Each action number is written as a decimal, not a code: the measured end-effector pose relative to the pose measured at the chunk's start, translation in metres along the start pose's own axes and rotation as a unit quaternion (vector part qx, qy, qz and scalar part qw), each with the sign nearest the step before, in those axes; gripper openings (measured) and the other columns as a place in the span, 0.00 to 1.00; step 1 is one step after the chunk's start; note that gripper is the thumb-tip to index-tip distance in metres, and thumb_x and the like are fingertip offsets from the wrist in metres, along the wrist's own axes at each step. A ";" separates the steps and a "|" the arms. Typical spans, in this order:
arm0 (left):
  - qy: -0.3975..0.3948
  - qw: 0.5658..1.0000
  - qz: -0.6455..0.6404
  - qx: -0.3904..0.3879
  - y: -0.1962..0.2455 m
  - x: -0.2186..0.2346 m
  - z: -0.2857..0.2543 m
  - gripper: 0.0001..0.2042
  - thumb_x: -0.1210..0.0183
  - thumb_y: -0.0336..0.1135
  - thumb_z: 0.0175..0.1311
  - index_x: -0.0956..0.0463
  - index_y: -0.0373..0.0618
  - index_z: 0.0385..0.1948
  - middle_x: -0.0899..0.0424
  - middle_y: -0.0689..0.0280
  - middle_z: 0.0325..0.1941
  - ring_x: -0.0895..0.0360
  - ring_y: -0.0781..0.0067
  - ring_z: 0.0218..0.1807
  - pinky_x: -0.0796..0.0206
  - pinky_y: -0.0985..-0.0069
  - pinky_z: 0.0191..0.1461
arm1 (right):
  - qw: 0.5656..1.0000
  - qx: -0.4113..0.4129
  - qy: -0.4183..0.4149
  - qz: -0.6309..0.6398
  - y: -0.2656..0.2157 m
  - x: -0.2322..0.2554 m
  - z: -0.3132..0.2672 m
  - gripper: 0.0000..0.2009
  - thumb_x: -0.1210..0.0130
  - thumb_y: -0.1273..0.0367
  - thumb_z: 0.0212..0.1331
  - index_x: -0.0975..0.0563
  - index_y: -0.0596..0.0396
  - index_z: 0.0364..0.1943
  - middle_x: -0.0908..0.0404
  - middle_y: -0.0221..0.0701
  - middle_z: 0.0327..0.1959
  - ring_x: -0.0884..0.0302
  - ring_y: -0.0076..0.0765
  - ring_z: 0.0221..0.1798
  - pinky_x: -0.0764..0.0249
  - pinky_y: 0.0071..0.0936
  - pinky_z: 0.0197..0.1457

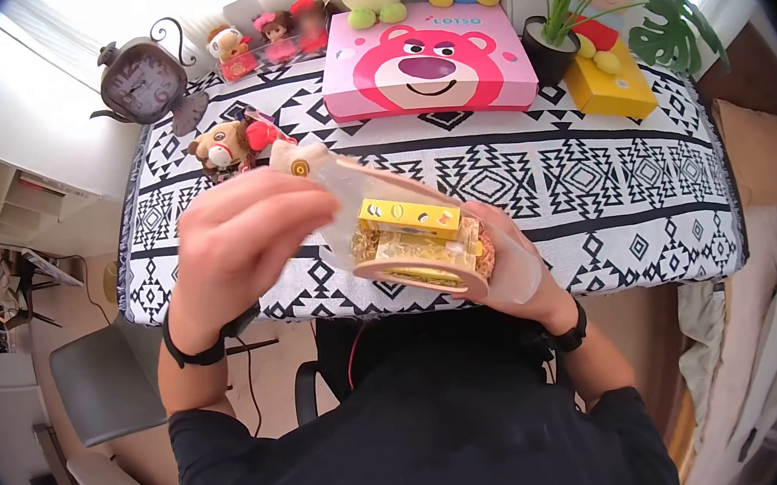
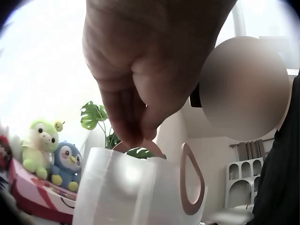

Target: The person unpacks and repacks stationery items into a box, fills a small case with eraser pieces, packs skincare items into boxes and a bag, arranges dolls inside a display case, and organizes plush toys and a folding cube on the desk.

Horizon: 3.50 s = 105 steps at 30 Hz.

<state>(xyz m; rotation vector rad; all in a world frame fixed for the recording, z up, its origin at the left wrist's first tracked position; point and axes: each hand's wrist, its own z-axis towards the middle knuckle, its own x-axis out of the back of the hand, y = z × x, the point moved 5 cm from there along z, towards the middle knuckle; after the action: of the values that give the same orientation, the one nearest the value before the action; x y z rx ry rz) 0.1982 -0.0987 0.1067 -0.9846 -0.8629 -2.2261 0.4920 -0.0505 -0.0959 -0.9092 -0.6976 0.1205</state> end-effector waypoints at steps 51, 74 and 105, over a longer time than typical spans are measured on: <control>-0.035 0.996 -0.060 0.057 -0.043 -0.120 -0.050 0.27 0.21 0.23 0.54 0.12 0.42 0.60 0.11 0.59 0.51 0.10 0.53 0.50 0.16 0.61 0.51 | 0.804 0.097 0.573 -0.130 -0.026 0.102 -0.108 0.47 0.14 0.61 0.63 0.31 0.64 0.80 0.18 0.47 0.73 0.16 0.57 0.72 0.19 0.49 0.76; -0.061 0.938 -0.306 0.153 -0.013 -0.152 -0.059 0.25 0.17 0.26 0.60 0.11 0.41 0.61 0.08 0.60 0.51 0.09 0.60 0.51 0.19 0.67 0.57 | 0.974 0.082 0.208 -0.039 -0.074 0.008 0.000 0.26 0.16 0.79 0.50 0.11 0.56 0.57 0.11 0.36 0.52 0.11 0.42 0.48 0.16 0.33 0.43; -0.088 0.957 -0.240 0.140 -0.028 -0.129 -0.049 0.27 0.14 0.42 0.62 0.11 0.39 0.59 0.10 0.59 0.51 0.10 0.59 0.50 0.19 0.66 0.55 | 0.987 0.073 0.122 0.073 -0.063 -0.001 0.008 0.19 0.17 0.75 0.57 0.13 0.53 0.51 0.17 0.34 0.51 0.15 0.36 0.47 0.17 0.34 0.43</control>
<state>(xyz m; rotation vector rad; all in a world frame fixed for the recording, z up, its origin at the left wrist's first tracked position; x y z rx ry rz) 0.2331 -0.0883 -0.0296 -0.9158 -1.5942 -2.3269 0.4745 -0.0854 -0.0456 -0.8166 -0.3892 0.1845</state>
